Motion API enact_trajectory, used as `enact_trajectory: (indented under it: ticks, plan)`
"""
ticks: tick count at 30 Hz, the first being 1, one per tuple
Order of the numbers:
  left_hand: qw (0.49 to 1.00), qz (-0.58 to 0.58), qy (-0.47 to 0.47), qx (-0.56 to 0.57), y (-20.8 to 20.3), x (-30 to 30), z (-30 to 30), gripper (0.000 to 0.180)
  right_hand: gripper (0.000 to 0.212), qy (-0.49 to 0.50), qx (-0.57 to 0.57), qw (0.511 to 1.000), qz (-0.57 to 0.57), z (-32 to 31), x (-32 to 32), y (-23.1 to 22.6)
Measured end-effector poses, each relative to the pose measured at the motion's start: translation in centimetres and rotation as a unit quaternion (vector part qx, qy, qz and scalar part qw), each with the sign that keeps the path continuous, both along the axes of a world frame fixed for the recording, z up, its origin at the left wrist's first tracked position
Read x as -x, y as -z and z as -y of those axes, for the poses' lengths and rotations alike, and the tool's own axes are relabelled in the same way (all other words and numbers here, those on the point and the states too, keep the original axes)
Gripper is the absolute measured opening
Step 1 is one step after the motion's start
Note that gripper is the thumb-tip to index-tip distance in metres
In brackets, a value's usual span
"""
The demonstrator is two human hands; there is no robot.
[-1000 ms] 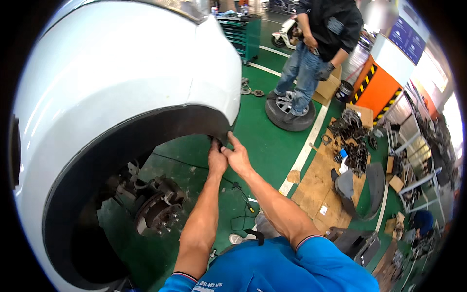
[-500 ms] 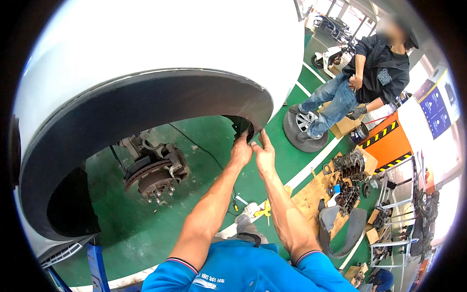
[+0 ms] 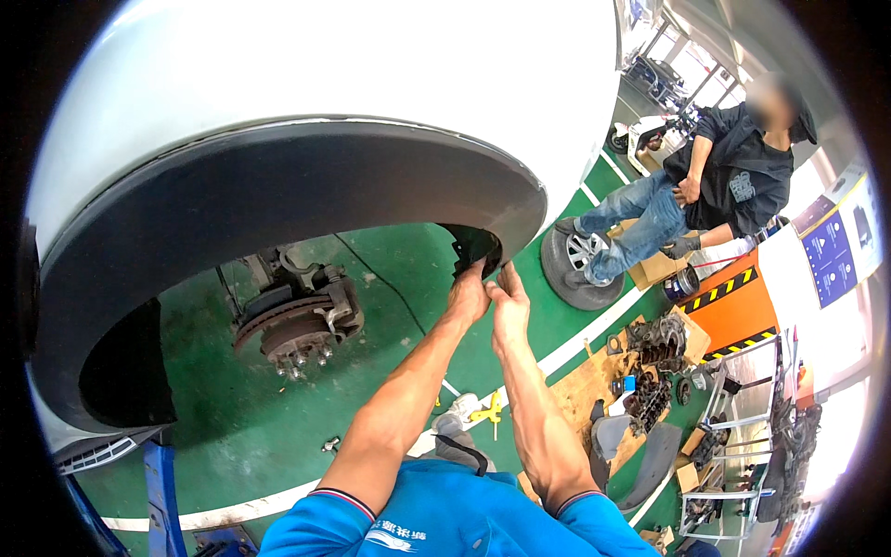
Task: The person aligns and secures a black plastic wheel arch liner inside the front wheel well of a white car. They repeatedly press and adjust the liner edges to fit the contours of the wheel well, using both hands to hold and position the part.
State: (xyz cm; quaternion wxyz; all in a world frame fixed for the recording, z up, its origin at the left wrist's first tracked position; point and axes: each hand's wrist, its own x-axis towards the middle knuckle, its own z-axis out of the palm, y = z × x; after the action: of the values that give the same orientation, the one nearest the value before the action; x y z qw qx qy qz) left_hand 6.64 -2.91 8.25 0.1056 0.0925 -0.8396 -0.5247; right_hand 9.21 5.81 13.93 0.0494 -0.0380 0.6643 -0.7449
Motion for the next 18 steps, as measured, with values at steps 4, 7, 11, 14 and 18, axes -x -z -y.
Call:
enact_trajectory:
  ticks: [4,7,11,14,18]
  plan:
    - [1.0,0.005,0.001,-0.021,-0.6,-0.2,-0.3,0.053,0.07,-0.006,0.008,1.0,-0.014,-0.4,0.2,0.5]
    - [1.0,0.008,0.003,-0.023,-0.6,-0.3,-0.4,0.052,0.07,-0.006,0.007,1.0,-0.002,-0.6,0.1,0.4]
    - [0.999,-0.045,-0.015,-0.007,0.4,0.1,-0.3,0.052,0.071,0.003,-0.013,1.0,-0.002,-0.3,0.0,0.2]
    - [0.999,-0.043,-0.01,-0.021,0.5,0.2,-0.2,0.052,0.071,0.003,-0.022,1.0,-0.008,-0.2,-0.1,-0.1]
    - [1.0,-0.001,0.015,-0.008,-0.9,-0.4,0.0,0.053,0.067,0.011,-0.021,1.0,-0.004,-0.4,0.0,0.2]
